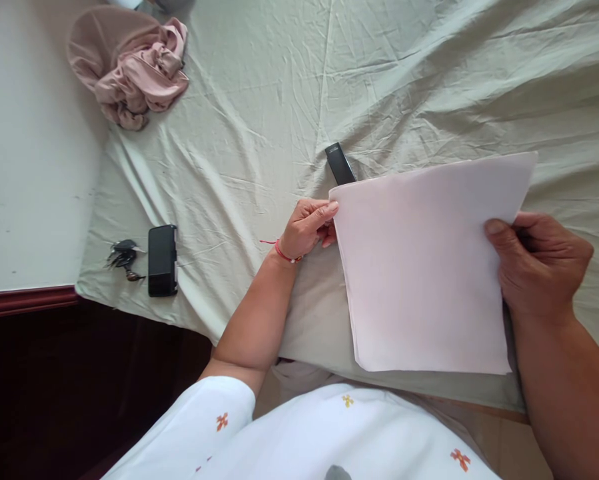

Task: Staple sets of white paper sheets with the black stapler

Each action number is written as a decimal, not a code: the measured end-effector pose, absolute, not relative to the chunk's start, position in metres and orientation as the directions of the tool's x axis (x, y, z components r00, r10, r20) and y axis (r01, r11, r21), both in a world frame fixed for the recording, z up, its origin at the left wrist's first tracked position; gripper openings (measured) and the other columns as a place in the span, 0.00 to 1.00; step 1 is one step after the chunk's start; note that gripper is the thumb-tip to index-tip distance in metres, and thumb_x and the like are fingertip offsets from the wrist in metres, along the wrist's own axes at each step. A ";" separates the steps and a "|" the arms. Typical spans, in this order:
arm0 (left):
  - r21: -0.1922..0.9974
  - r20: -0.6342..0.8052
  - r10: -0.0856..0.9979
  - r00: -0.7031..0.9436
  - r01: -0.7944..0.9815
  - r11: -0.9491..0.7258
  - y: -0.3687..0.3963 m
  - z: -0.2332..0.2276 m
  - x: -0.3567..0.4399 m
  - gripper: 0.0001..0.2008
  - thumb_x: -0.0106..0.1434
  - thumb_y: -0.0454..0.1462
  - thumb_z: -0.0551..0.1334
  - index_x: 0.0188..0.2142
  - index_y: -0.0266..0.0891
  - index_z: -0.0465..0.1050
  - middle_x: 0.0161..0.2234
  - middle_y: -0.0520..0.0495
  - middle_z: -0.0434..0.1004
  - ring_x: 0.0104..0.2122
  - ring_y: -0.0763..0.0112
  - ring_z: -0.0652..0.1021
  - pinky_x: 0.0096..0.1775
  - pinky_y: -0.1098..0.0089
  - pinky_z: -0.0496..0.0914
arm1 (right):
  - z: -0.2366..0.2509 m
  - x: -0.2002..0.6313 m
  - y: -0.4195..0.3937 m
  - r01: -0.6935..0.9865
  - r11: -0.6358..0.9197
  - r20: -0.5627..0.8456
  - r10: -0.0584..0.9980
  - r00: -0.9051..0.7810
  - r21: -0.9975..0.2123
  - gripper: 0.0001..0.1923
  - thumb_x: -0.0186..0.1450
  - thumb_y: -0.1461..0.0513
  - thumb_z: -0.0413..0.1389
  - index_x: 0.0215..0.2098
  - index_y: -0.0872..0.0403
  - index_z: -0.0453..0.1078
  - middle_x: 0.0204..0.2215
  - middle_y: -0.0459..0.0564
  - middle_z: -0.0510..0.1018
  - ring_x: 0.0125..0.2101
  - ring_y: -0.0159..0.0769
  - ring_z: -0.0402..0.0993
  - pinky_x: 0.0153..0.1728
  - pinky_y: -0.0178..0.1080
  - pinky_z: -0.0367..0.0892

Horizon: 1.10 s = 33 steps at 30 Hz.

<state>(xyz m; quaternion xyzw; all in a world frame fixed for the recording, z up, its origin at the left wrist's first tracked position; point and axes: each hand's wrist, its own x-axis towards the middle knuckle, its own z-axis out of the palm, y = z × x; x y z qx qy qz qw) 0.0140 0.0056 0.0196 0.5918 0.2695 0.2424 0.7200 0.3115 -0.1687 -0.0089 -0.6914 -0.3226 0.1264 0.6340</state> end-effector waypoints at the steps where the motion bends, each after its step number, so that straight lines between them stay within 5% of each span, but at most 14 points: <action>1: 0.983 -0.100 0.667 0.738 -0.028 0.179 0.006 0.020 0.014 0.32 0.67 0.61 0.66 0.22 0.40 0.61 0.15 0.56 0.62 0.14 0.80 0.65 0.19 0.72 0.54 | -0.009 0.311 -0.169 0.288 0.008 0.234 0.608 0.759 -0.957 0.14 0.49 0.55 0.78 0.33 0.49 0.86 0.28 0.45 0.84 0.27 0.30 0.73 0.30 0.38 0.68; 13: 0.988 -0.104 0.682 0.723 -0.005 0.156 0.005 0.022 0.016 0.34 0.66 0.63 0.65 0.21 0.40 0.59 0.16 0.56 0.60 0.15 0.80 0.65 0.19 0.72 0.54 | -0.006 0.308 -0.165 0.313 -0.020 0.240 0.596 0.766 -0.949 0.12 0.51 0.57 0.76 0.33 0.50 0.86 0.29 0.45 0.84 0.28 0.31 0.74 0.31 0.39 0.70; 22: 0.984 -0.039 0.811 0.583 -0.119 0.133 0.009 0.009 0.018 0.25 0.63 0.58 0.71 0.30 0.39 0.71 0.22 0.58 0.64 0.15 0.84 0.63 0.17 0.74 0.55 | -0.002 0.305 -0.166 0.286 -0.048 0.195 0.623 0.757 -0.957 0.12 0.53 0.56 0.75 0.34 0.51 0.86 0.29 0.45 0.83 0.27 0.30 0.73 0.29 0.38 0.68; 33: 0.993 -0.046 0.814 0.578 -0.060 0.099 0.008 0.009 0.018 0.29 0.65 0.60 0.68 0.25 0.39 0.67 0.20 0.58 0.62 0.14 0.84 0.61 0.17 0.74 0.54 | 0.001 0.304 -0.164 0.311 -0.112 0.181 0.613 0.769 -0.944 0.11 0.53 0.57 0.73 0.34 0.51 0.85 0.26 0.44 0.81 0.26 0.29 0.70 0.28 0.37 0.65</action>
